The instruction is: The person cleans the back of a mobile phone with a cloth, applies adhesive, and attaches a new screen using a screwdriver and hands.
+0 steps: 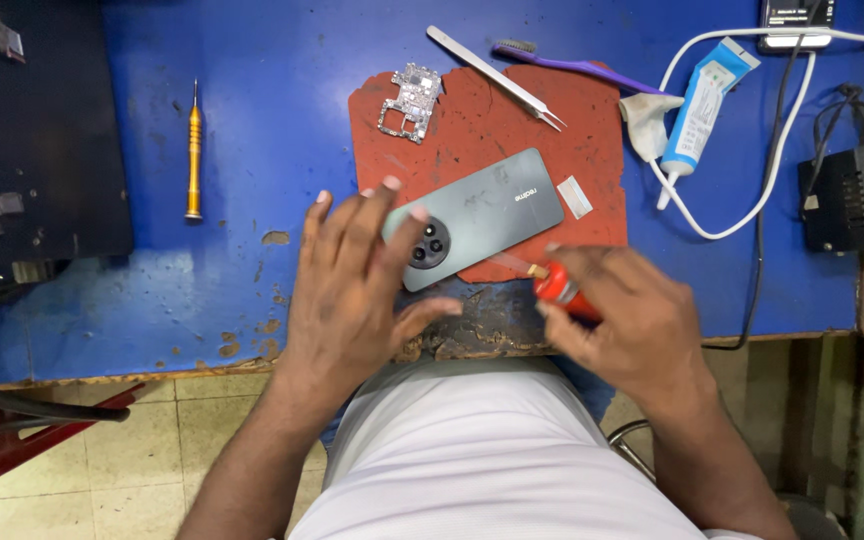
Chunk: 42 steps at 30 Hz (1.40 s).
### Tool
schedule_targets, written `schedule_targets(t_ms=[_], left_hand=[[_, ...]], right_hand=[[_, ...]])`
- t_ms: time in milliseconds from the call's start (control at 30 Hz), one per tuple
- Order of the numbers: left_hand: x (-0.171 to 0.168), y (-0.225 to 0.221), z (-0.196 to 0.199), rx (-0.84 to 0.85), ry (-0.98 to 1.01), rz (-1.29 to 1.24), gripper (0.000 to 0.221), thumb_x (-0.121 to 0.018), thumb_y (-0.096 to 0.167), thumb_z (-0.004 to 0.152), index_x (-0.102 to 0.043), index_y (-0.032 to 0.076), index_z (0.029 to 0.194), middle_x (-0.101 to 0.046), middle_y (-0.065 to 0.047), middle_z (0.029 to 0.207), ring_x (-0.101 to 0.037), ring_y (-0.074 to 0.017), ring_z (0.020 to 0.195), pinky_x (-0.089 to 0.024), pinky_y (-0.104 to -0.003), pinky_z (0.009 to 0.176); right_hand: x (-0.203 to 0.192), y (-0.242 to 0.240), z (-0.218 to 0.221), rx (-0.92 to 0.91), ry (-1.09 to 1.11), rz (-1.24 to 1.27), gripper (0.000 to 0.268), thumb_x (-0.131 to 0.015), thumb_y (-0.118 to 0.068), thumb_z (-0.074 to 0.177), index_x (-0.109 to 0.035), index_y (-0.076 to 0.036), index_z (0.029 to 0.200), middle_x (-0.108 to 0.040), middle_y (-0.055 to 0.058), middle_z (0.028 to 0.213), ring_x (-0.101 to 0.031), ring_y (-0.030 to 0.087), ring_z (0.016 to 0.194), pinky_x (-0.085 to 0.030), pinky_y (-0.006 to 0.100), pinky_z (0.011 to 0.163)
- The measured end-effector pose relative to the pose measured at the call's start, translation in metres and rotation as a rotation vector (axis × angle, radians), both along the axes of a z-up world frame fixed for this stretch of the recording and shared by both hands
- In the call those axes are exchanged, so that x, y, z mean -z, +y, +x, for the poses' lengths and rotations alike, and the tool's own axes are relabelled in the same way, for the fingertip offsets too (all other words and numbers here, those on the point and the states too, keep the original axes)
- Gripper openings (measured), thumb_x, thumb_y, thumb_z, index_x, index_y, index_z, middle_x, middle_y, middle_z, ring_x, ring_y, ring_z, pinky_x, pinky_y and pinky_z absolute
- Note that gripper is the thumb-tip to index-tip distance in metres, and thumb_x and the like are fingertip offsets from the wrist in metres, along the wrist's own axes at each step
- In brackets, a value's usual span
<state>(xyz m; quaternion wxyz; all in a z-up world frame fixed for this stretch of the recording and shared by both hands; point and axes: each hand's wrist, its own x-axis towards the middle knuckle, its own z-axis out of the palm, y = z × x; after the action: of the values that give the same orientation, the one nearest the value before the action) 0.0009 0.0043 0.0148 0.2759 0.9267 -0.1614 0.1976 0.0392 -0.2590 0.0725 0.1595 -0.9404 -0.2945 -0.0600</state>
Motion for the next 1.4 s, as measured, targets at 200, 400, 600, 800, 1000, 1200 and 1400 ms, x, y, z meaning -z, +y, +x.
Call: schedule_targets(t_ms=[200,400,600,800,1000,1200,1400], left_hand=[[0.003,0.006,0.0,0.301,-0.012,-0.072,0.025,-0.081,0.015,0.085,-0.065,0.01,0.104,-0.066,-0.004,0.106,-0.063,-0.0232,0.112,-0.034,-0.063,0.122],[0.011,0.011,-0.002,0.294,0.036,-0.335,0.015,-0.071,0.002,0.086,-0.059,0.006,0.094,-0.059,-0.007,0.093,-0.061,-0.0257,0.099,-0.04,-0.061,0.121],[0.017,0.017,-0.015,-0.004,-0.082,-0.645,0.016,-0.056,0.007,0.099,-0.051,0.005,0.084,-0.051,-0.007,0.077,-0.055,-0.0225,0.075,-0.053,-0.052,0.108],[0.013,0.01,-0.01,-0.116,-0.118,-0.437,0.031,-0.067,0.017,0.104,-0.053,0.005,0.079,-0.053,-0.007,0.071,-0.054,-0.0232,0.07,-0.054,-0.05,0.1],[0.012,0.01,-0.009,-0.233,-0.08,-0.509,0.011,-0.07,0.009,0.104,-0.063,0.004,0.097,-0.066,-0.007,0.088,-0.065,-0.0226,0.086,-0.053,-0.045,0.105],[0.011,0.011,-0.009,-0.251,-0.057,-0.488,0.008,-0.068,-0.003,0.104,-0.065,0.004,0.105,-0.069,-0.007,0.097,-0.067,-0.0208,0.093,-0.052,-0.046,0.109],[0.011,0.01,-0.009,-0.236,-0.046,-0.491,0.009,-0.069,-0.002,0.103,-0.068,0.007,0.105,-0.07,-0.005,0.092,-0.069,-0.0181,0.091,-0.051,-0.047,0.112]], right_hand=[[0.004,-0.005,0.001,-0.278,-0.065,-0.01,0.049,-0.085,-0.017,0.069,-0.074,-0.008,0.115,-0.072,0.004,0.097,-0.065,0.018,0.077,-0.053,0.034,0.06],[0.009,-0.019,0.003,-0.26,-0.125,-0.006,0.046,-0.082,-0.013,0.068,-0.076,-0.01,0.114,-0.071,0.002,0.092,-0.066,0.018,0.077,-0.052,0.033,0.061],[0.007,-0.023,0.007,0.098,-0.127,-0.145,0.041,-0.083,-0.02,0.081,-0.074,-0.012,0.12,-0.071,0.004,0.111,-0.067,0.022,0.093,-0.056,0.036,0.078],[0.009,-0.002,0.001,0.208,-0.062,-0.184,0.041,-0.084,-0.022,0.081,-0.075,-0.014,0.12,-0.069,0.002,0.108,-0.068,0.022,0.098,-0.057,0.038,0.074],[0.009,0.0,0.0,0.188,-0.061,-0.193,0.041,-0.082,-0.019,0.08,-0.075,-0.013,0.119,-0.069,0.003,0.108,-0.068,0.022,0.097,-0.057,0.038,0.072],[0.011,0.001,-0.001,0.171,-0.042,-0.198,0.043,-0.082,-0.019,0.079,-0.075,-0.011,0.12,-0.069,0.003,0.107,-0.068,0.021,0.093,-0.057,0.037,0.069],[0.01,0.003,-0.002,0.146,-0.064,-0.196,0.044,-0.083,-0.019,0.078,-0.075,-0.012,0.121,-0.07,0.004,0.109,-0.068,0.022,0.094,-0.057,0.037,0.071]])
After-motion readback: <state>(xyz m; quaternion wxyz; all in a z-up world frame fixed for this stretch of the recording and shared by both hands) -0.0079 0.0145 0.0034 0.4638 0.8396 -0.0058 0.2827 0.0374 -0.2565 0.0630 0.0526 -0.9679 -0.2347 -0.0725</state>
